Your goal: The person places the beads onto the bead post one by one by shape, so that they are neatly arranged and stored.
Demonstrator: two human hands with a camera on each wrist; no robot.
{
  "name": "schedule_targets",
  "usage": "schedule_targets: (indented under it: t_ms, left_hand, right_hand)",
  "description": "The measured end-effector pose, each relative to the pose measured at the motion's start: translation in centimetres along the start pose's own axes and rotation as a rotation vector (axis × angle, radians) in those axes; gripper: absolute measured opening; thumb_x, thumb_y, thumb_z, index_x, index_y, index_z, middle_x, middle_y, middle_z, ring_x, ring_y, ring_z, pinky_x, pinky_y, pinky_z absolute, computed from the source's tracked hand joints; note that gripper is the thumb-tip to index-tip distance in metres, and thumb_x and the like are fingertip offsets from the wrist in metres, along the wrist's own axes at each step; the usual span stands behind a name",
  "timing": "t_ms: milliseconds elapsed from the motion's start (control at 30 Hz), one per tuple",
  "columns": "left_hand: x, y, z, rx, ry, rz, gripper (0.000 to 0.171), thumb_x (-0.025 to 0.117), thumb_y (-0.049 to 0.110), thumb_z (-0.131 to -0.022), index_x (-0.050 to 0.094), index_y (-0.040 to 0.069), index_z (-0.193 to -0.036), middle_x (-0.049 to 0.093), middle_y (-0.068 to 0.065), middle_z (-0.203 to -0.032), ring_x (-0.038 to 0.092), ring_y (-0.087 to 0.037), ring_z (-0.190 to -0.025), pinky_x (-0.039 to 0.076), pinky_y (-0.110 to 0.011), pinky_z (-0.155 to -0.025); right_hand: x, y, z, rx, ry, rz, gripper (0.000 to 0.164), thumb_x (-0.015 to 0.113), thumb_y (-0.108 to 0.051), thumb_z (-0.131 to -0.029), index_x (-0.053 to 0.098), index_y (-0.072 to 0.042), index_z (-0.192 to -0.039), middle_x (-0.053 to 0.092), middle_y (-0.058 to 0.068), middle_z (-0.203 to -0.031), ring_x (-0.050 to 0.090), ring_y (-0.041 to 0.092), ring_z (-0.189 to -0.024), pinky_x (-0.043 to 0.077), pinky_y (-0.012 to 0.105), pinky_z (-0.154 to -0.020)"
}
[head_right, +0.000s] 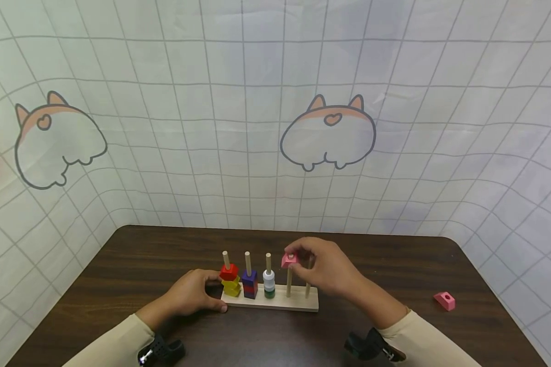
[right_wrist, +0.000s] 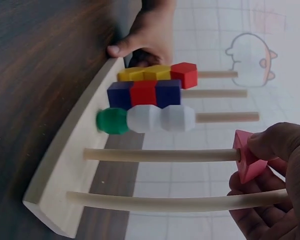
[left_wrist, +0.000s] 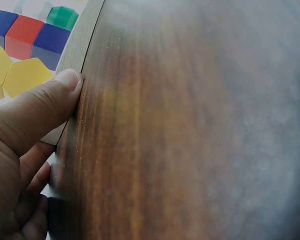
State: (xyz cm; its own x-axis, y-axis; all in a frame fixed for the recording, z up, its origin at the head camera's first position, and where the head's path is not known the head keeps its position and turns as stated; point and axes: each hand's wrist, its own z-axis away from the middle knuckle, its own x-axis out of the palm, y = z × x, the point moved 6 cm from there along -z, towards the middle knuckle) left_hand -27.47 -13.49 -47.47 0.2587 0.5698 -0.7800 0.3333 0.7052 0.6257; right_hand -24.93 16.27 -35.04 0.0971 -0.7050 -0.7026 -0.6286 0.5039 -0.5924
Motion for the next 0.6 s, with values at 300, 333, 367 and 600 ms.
schedule_targets:
  t_ms: [300, 333, 367, 600]
  left_hand:
    - [0.0, 0.0, 0.1, -0.009, -0.002, 0.000, 0.068, 0.094, 0.046, -0.069, 0.073, 0.011, -0.123, 0.073, -0.005, -0.122, 0.063, -0.029, -0.121, 0.048, -0.055, -0.102]
    - [0.0, 0.0, 0.1, -0.009, -0.004, 0.004, 0.068, 0.094, 0.046, -0.069, 0.073, 0.011, -0.124, 0.073, -0.005, -0.122, 0.063, -0.029, -0.121, 0.048, -0.055, -0.102]
    - [0.0, 0.0, 0.1, -0.009, -0.004, 0.007, 0.068, 0.094, 0.046, -0.069, 0.073, 0.011, -0.124, 0.073, -0.005, -0.122, 0.063, -0.029, -0.121, 0.048, -0.055, -0.102]
    - [-0.1, 0.1, 0.1, 0.000, -0.006, 0.014, 0.067, 0.095, 0.045, -0.069, 0.073, 0.011, -0.123, 0.073, -0.005, -0.122, 0.063, -0.029, -0.120, 0.048, -0.056, -0.102]
  right_hand:
    - [1.4, 1.9, 1.1, 0.107, 0.005, 0.002, 0.039, 0.081, -0.011, -0.089, 0.067, -0.014, -0.124, 0.068, -0.009, -0.099, 0.062, 0.008, -0.079, 0.054, 0.027, -0.065]
    - [1.5, 2.0, 1.2, 0.113, 0.010, 0.000, 0.040, 0.081, -0.011, -0.088, 0.066, -0.013, -0.125, 0.068, -0.008, -0.101, 0.063, 0.008, -0.081, 0.055, 0.027, -0.067]
    - [1.7, 2.2, 1.3, 0.120, 0.015, -0.006, 0.041, 0.081, -0.010, -0.088, 0.065, -0.013, -0.126, 0.068, -0.008, -0.102, 0.063, 0.009, -0.083, 0.055, 0.027, -0.069]
    - [2.9, 3.7, 2.1, 0.168, 0.005, -0.081, 0.035, 0.083, -0.014, -0.087, 0.067, -0.013, -0.119, 0.068, -0.007, -0.100, 0.065, 0.011, -0.087, 0.057, 0.029, -0.074]
